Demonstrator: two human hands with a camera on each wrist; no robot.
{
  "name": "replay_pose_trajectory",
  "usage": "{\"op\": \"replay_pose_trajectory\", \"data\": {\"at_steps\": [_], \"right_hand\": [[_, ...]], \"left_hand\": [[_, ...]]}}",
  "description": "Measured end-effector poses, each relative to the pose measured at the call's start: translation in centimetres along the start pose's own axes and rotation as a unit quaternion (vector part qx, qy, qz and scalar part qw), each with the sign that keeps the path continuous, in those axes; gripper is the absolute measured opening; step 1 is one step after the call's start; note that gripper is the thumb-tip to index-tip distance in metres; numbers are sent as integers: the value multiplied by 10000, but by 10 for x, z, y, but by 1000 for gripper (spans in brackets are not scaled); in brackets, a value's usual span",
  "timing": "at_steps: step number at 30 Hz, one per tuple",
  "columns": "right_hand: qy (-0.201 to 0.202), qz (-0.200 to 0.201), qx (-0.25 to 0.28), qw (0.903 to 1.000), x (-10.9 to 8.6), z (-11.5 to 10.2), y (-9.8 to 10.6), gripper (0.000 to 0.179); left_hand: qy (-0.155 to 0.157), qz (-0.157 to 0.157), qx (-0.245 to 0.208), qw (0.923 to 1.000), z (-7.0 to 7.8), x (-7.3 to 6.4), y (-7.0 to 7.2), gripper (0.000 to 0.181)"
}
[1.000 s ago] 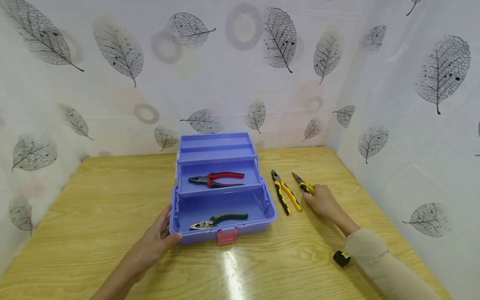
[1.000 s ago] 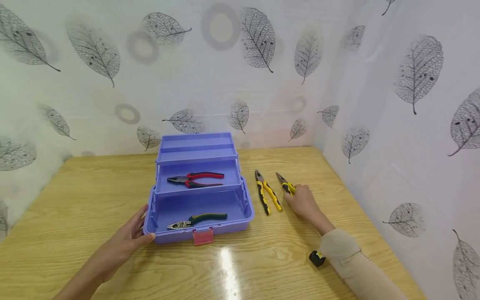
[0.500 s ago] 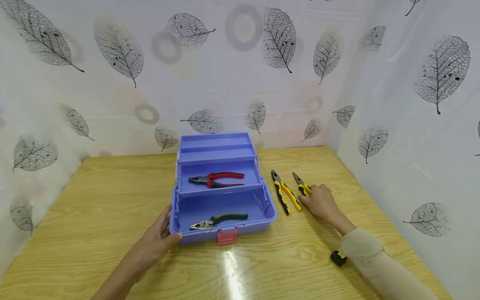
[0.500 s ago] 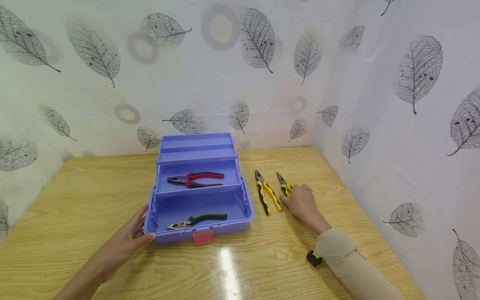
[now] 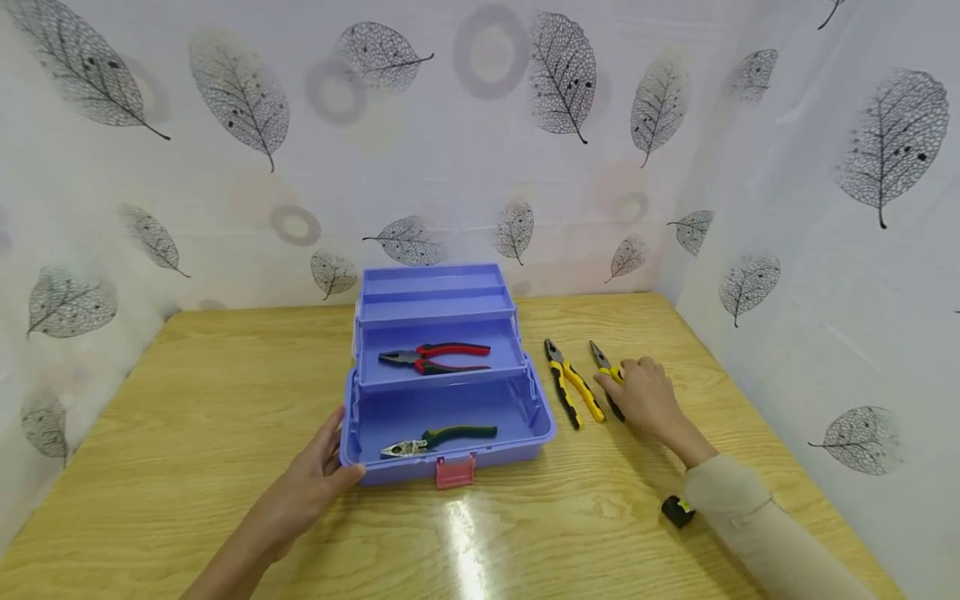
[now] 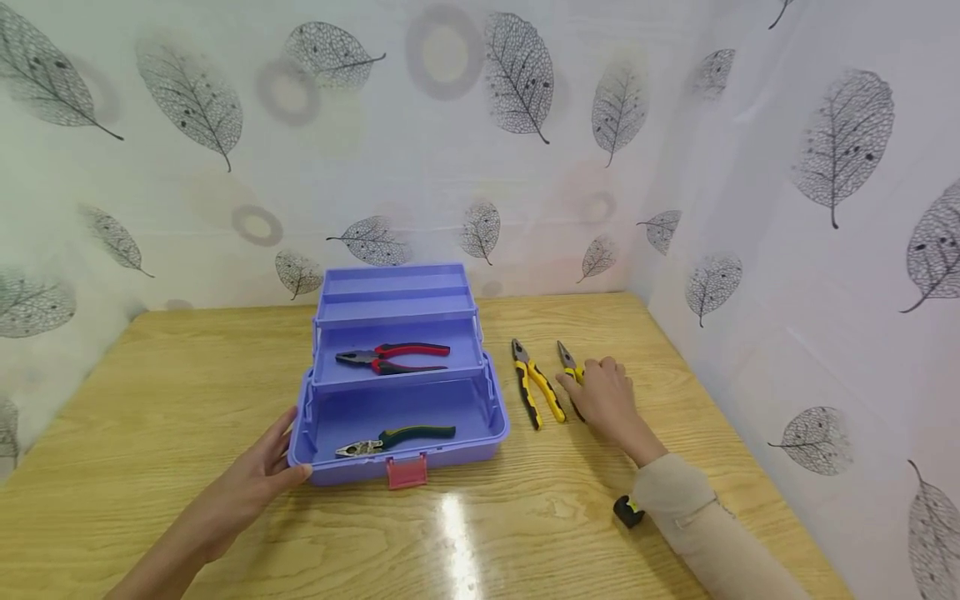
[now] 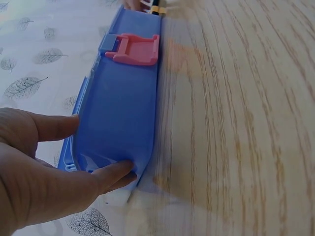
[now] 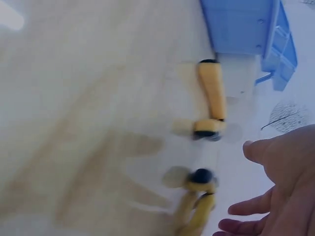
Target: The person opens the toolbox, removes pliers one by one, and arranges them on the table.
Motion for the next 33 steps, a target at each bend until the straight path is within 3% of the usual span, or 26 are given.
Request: {"op": "replay_pose_trajectory", "data": {"at_steps": [4,7,15,23,27,33], "right_hand": [[658,510,395,9957,7,-30,25,60],[1084,630,689,9897,11,-57,39,56],[2021,407,1052,9729,20,-132,52,53],[2912,-20,814,9532,19,-194,45,48],[3023,-403,470,9512,24,-216,34,52],[2679,-1071,38,9575,33,-232,15,57]], "left_hand": [[31,14,-65,10000,1,-2,1,91],[49,32,-94,9999,1,-3,2,91],[46,50,-66,10000,1,-1,2,91],[70,97,-42,9999,1,0,1,90],[4,114,-76,9999,2,-1,1,90],[-18,137,-105,9998,1,-1,1,90]]}}
Point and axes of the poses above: each hand's wrist, its own x-axis towards the middle knuckle, its own y-axis out of the back of the hand, z = x × y, the point moved 9 cm from there along x, towards the middle knuckle, and after that the axes turned 5 degrees about -x, right-handed, at the moved point
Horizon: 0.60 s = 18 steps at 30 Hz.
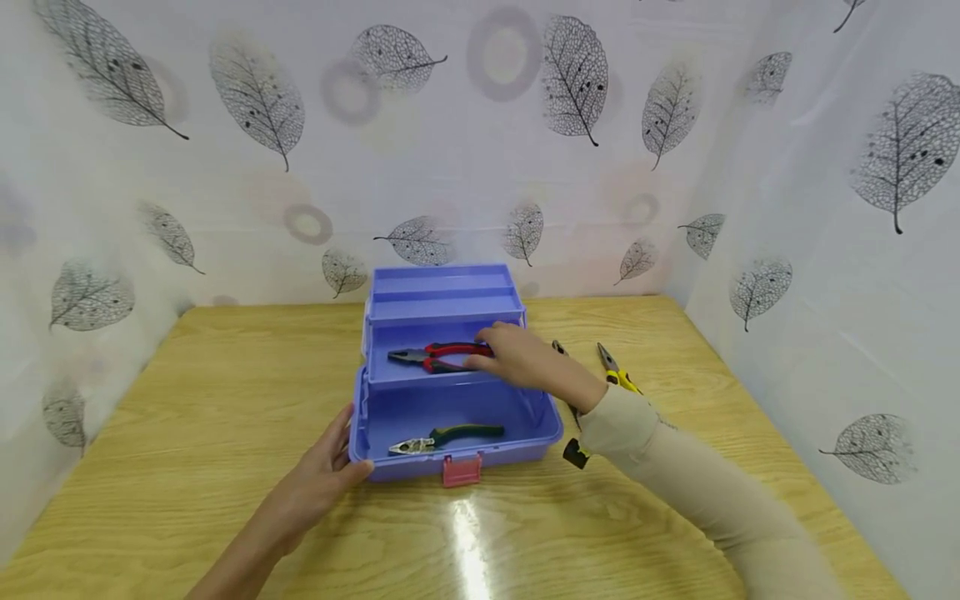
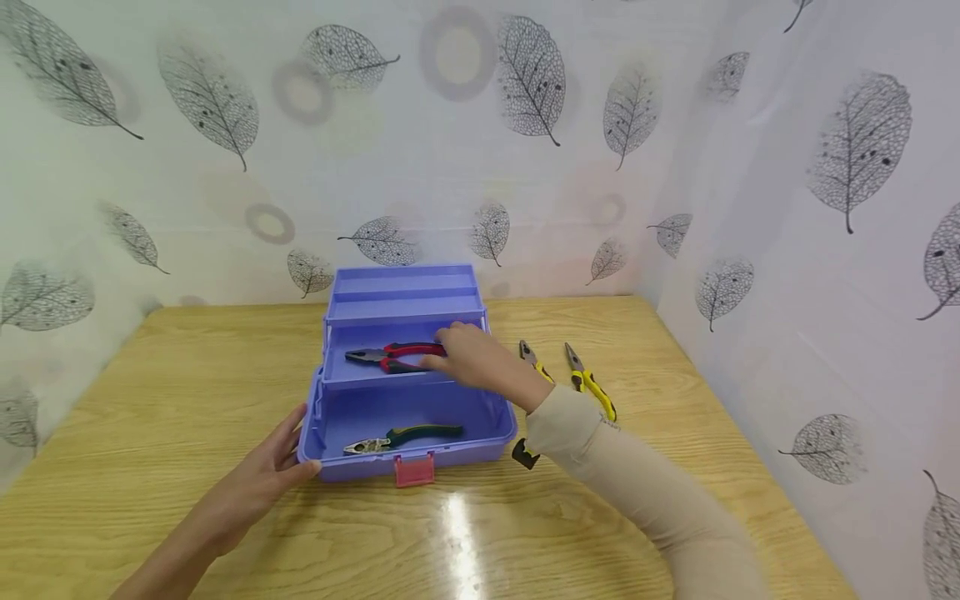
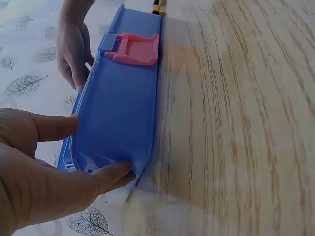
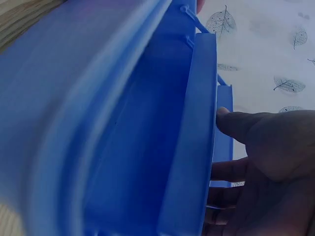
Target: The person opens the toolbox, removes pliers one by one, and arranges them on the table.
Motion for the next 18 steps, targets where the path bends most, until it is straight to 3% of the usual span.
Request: {"op": "replay_pose_trajectory", "data": {"at_steps": [4,10,18], "right_hand": [[-41,-210,-9,9998,8,-7,-4,49],[-1,-357,635,9973,16,-20,-5,37],[25,-708,103,9974,30,-26,-7,48]], "left_hand": [[29,-7,-5,10000,-1,0,0,90],[76,62,-5,10000,0,0,0,90],[43,15,-18,10000,0,1,-1,90]]}}
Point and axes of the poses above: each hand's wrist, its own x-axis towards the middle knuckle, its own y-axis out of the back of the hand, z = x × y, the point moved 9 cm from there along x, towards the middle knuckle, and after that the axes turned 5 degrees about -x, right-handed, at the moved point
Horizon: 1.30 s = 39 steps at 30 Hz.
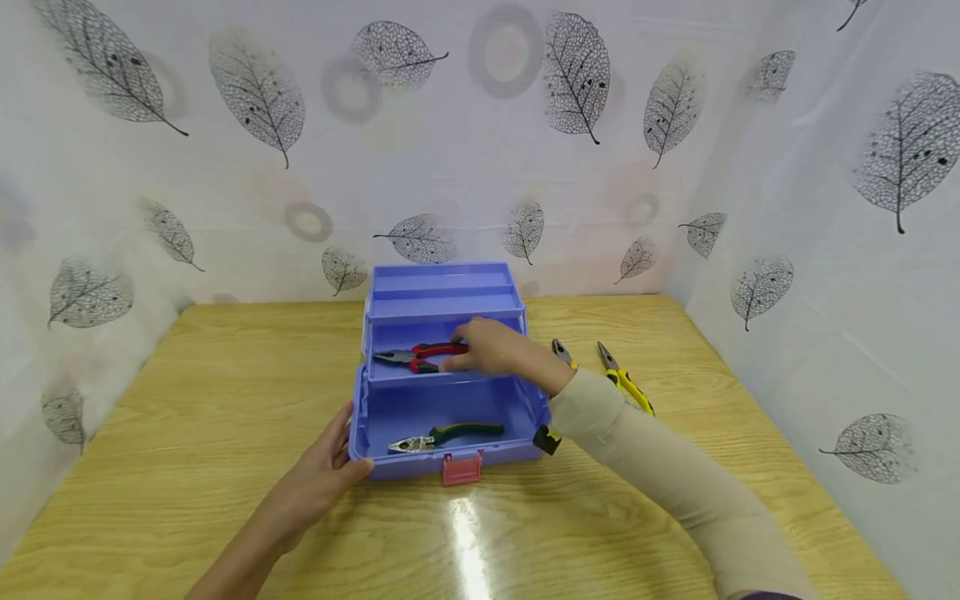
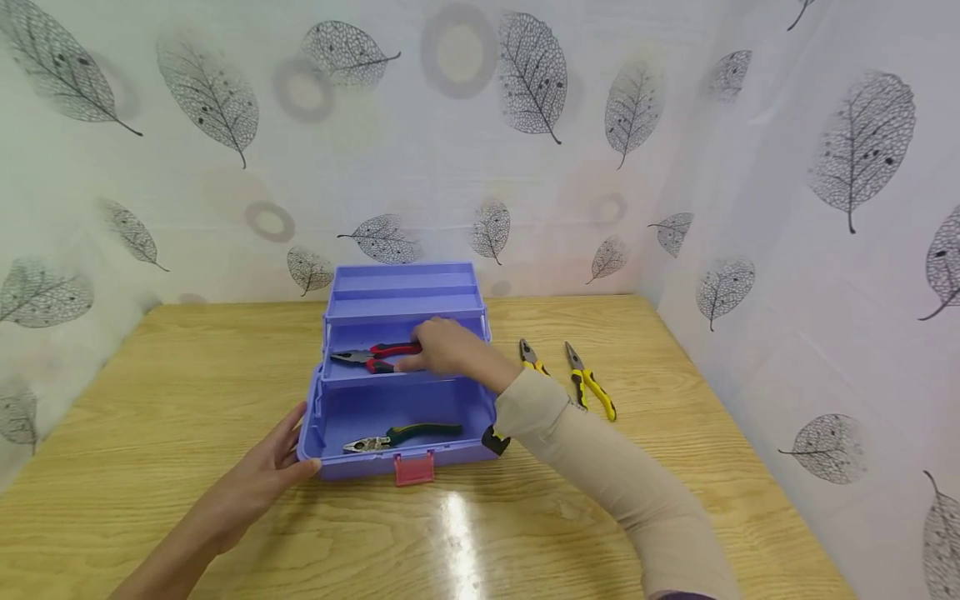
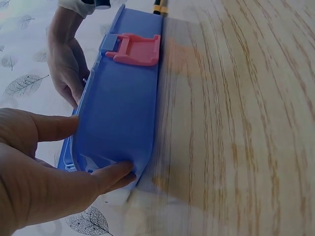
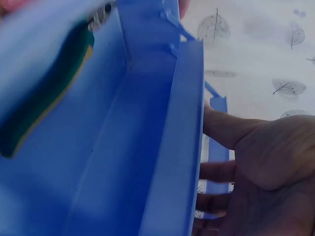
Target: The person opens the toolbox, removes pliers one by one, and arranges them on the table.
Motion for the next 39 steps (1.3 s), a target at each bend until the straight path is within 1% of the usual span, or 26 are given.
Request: {"op": "replay_pose_trajectory", "data": {"at_steps": [3,8,14,18,21,24,26,28,30,33,36,39], "right_hand": [[170,-141,-136,9997,5,-4,1,49],[410,-162,-425,9981,10,-10,2,40],[437,-337,-580,9968,15,-11,2,30],[399,-467,-712,9956,16,-9,0,30],[559,-402,-744,9948,16,-8,-1,31],[924,-184,-698,9931,16,-7,2,28],[1100,-31,-662,9917,15,-6,4,28],[1170,78,-613,9912,15,-5,7,26],[1148,144,-568,9917,15,-5,8,24],[1194,170,-379,9920,15,-4,8,22],[1351,73,-165,9907,14,-6,5,23],[1502,-34,-112,9886,11,-11,2,24]], "left_hand": [[-12,-3,6,10000,0,0,0,90],[-79,-8,-4,10000,2,1,0,89],[-123,-6,-51,9999,2,2,-1,89],[-130,-11,-84,9999,0,3,-2,89],[-129,-4,-86,9999,0,3,-3,89],[-130,19,-44,9999,0,2,-2,89],[-119,38,-30,9999,0,2,-1,89],[-107,61,-16,9999,0,1,0,89],[-75,71,-17,9999,-1,1,0,89],[-48,60,-12,10000,-2,1,0,89],[-51,61,0,10000,-1,0,0,89],[-52,80,10,10000,0,-1,1,89]]}}
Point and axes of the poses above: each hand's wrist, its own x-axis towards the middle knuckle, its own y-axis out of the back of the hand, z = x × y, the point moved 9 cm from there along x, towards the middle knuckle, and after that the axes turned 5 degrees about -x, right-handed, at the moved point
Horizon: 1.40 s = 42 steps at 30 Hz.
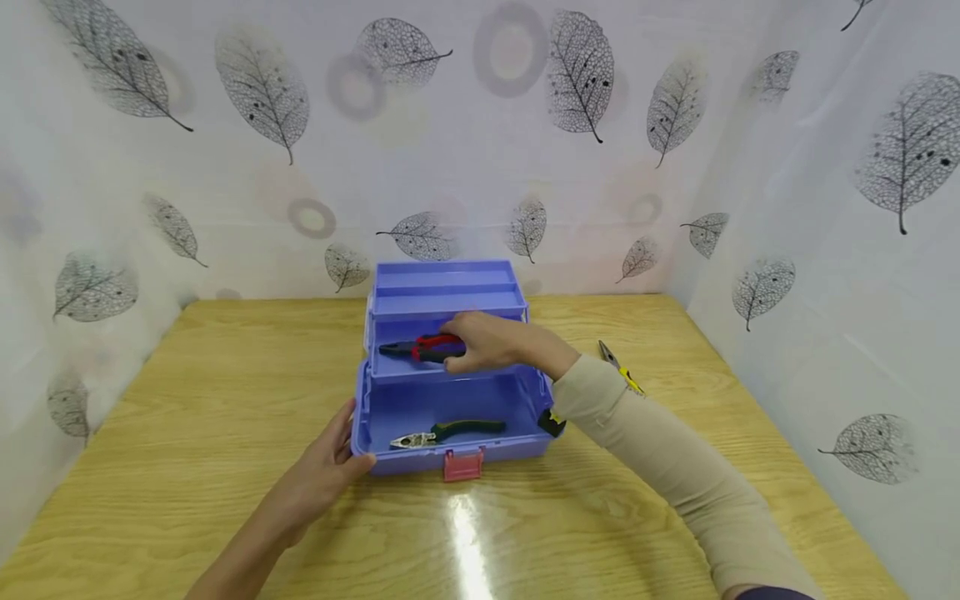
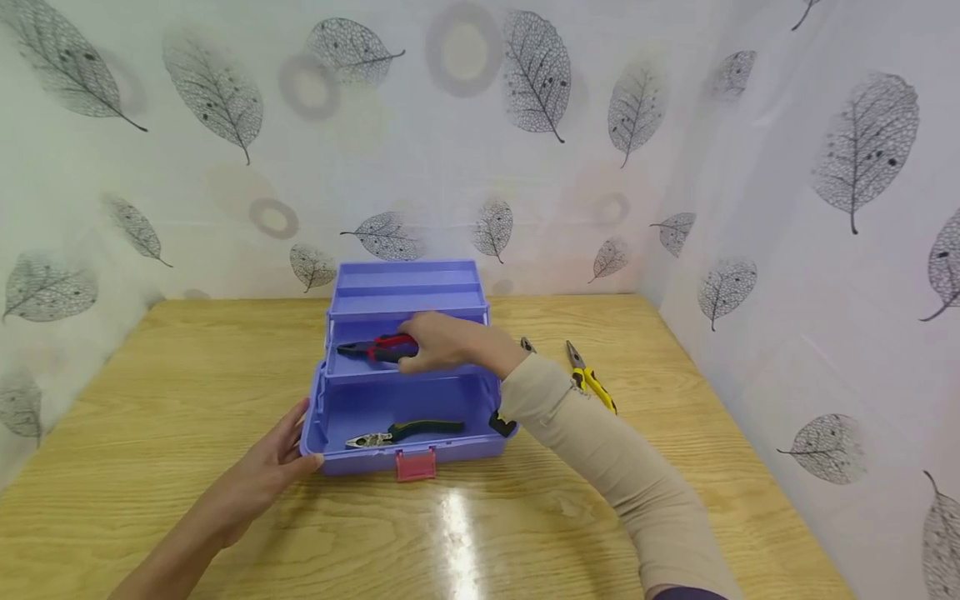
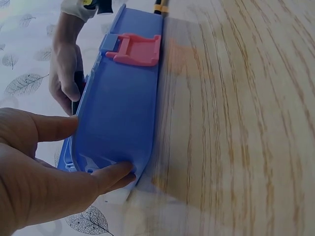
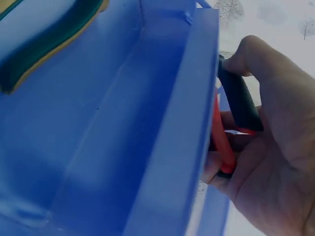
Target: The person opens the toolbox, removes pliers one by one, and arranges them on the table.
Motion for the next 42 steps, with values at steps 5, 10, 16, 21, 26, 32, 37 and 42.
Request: {"op": "replay_pose_trajectory", "data": {"at_steps": [5,10,16,21,26,32,37,42], "right_hand": [[-136,28,-272,9995,-4,-4,2,25],[-326,137,-216,9991,-16,-4,6,34],[-326,697,1260,9890,-50,-4,41,43],[-329,1478,1725,9733,-87,0,89,46],[-699,2164,1954,9540,-126,16,125,41],[-1470,2952,2419,9125,-180,54,146,38],[-2076,3377,2228,8906,-226,82,148,39],[-2840,3269,1756,8841,-261,114,129,46]], "left_hand": [[37,-1,28,10000,0,1,-1,88],[94,-13,43,9999,-2,2,-3,88],[73,-41,96,9999,-2,3,-3,89],[60,-62,137,9999,-3,2,-2,90],[54,-98,140,9998,-4,3,-1,91],[50,-119,137,9998,-5,2,-2,91],[26,-143,152,9998,-4,2,-3,91],[7,-161,211,9996,-2,1,-3,92]]}}
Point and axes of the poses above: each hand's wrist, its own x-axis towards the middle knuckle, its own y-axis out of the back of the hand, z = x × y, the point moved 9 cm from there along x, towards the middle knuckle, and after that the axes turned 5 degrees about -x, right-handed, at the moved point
